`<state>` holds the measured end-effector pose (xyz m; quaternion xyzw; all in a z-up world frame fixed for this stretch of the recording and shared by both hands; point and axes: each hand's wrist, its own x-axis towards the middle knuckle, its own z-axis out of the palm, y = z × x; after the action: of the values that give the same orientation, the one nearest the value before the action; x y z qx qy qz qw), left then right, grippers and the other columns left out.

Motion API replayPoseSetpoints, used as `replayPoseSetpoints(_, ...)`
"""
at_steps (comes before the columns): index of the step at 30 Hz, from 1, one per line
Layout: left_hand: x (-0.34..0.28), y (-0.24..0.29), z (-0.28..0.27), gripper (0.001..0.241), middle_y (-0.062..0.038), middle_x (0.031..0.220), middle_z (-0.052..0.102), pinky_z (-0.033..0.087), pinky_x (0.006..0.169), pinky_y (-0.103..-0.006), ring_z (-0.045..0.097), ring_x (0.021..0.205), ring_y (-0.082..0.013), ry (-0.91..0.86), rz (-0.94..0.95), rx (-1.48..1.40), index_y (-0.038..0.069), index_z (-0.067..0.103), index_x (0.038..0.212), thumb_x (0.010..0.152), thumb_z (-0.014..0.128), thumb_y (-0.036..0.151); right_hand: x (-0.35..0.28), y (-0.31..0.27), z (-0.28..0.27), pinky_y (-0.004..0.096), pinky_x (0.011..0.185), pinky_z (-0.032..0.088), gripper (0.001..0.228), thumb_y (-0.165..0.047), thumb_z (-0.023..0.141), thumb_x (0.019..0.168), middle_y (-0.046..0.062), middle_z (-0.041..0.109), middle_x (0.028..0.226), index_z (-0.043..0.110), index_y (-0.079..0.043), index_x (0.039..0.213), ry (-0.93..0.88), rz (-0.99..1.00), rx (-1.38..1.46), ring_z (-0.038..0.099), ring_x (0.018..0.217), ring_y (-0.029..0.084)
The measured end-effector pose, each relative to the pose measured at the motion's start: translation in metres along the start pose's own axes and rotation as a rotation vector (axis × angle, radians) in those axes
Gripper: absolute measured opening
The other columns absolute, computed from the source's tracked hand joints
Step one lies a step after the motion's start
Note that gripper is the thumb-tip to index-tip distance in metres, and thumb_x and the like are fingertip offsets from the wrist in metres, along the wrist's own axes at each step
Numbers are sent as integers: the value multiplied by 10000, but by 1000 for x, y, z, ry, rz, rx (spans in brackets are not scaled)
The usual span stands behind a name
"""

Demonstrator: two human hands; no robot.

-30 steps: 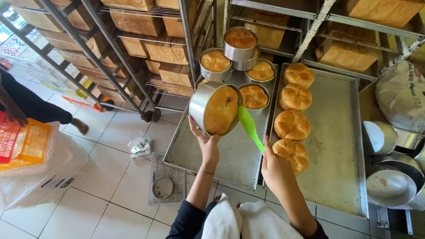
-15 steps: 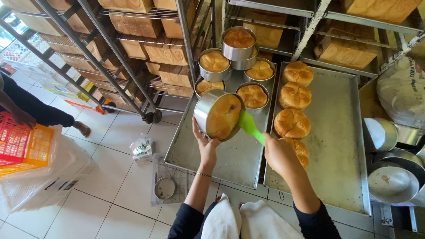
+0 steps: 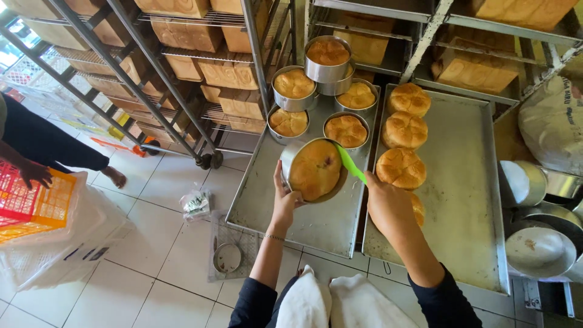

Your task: Loosening and removing freshly baked round bread from metal molds using a green spatula and placing them on a tray.

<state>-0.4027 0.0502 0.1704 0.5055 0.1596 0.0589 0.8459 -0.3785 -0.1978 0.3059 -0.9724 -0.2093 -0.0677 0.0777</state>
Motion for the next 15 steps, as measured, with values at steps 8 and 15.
replayPoseSetpoints(8,1,9,-3,1040,-134,1430,447,669,688,-392,667,983,-231,-55,-47,261,426,372,1549,669,551,-98,0,-10,-13,431,531,560,596,-14,602,823,159,631,824,601,-176,1396,40,-135,-152,689,632,320)
replayPoseSetpoints(15,19,5,-7,974,-146,1169,599,680,592,-410,660,833,-226,-163,-193,461,452,424,1532,701,558,-37,-3,-34,-54,397,497,574,631,-43,627,833,108,598,864,562,-211,1438,-130,-355,-229,690,626,246)
